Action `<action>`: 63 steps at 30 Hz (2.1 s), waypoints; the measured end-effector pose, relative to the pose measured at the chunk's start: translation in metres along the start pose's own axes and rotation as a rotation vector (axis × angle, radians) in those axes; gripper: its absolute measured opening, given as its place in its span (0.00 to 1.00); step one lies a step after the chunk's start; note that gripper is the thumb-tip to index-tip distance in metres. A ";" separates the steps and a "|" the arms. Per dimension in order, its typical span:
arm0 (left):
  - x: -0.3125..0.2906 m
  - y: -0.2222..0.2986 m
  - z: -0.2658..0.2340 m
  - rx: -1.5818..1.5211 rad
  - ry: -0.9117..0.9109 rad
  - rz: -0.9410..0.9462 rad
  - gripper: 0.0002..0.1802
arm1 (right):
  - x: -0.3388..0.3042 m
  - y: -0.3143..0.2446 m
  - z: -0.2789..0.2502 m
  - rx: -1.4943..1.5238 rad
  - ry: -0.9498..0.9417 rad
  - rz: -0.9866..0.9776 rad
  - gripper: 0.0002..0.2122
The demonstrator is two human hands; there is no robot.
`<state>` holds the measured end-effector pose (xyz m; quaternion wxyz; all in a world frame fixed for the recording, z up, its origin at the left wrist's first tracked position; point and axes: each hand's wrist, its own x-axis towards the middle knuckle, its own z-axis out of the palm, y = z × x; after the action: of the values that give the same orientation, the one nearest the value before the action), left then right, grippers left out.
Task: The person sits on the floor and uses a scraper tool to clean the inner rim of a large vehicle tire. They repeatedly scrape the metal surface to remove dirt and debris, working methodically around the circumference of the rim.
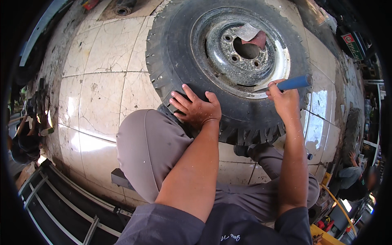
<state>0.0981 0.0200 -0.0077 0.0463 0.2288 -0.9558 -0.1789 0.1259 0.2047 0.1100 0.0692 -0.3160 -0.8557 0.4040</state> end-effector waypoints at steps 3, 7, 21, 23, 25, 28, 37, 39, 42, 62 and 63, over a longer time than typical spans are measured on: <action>-0.001 0.001 0.002 0.009 0.005 0.003 0.45 | 0.004 0.015 0.008 -0.072 -0.021 -0.005 0.13; 0.001 0.000 0.002 0.001 0.000 0.006 0.45 | -0.001 0.011 0.005 -0.028 0.037 0.051 0.13; 0.001 0.003 0.003 0.018 0.028 0.002 0.45 | 0.003 0.009 0.010 -0.075 -0.019 -0.013 0.12; 0.000 0.002 0.002 0.024 0.007 0.000 0.45 | 0.005 0.005 0.005 -0.011 -0.004 0.051 0.12; 0.001 -0.002 0.006 0.019 0.043 0.015 0.45 | 0.004 0.002 0.004 -0.026 0.039 0.013 0.12; -0.001 0.001 0.008 0.014 0.067 0.015 0.44 | 0.003 0.023 0.008 -0.130 0.023 -0.041 0.12; 0.000 0.003 0.003 0.013 0.042 0.005 0.44 | -0.002 0.025 0.008 -0.105 0.063 -0.036 0.11; 0.000 -0.001 0.001 0.028 0.028 0.004 0.44 | -0.009 0.010 0.008 0.011 0.048 0.052 0.10; -0.002 0.001 0.002 0.013 0.027 0.011 0.44 | -0.004 0.029 0.011 -0.016 0.037 -0.005 0.10; 0.000 0.001 0.001 0.029 0.018 0.006 0.44 | -0.001 0.008 0.010 0.059 -0.003 0.013 0.12; 0.000 0.000 0.003 0.020 0.027 0.010 0.44 | -0.003 0.007 0.010 0.089 0.030 0.028 0.11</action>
<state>0.0975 0.0209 -0.0100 0.0580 0.2268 -0.9579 -0.1661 0.1277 0.2000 0.0986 0.0903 -0.3305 -0.8312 0.4380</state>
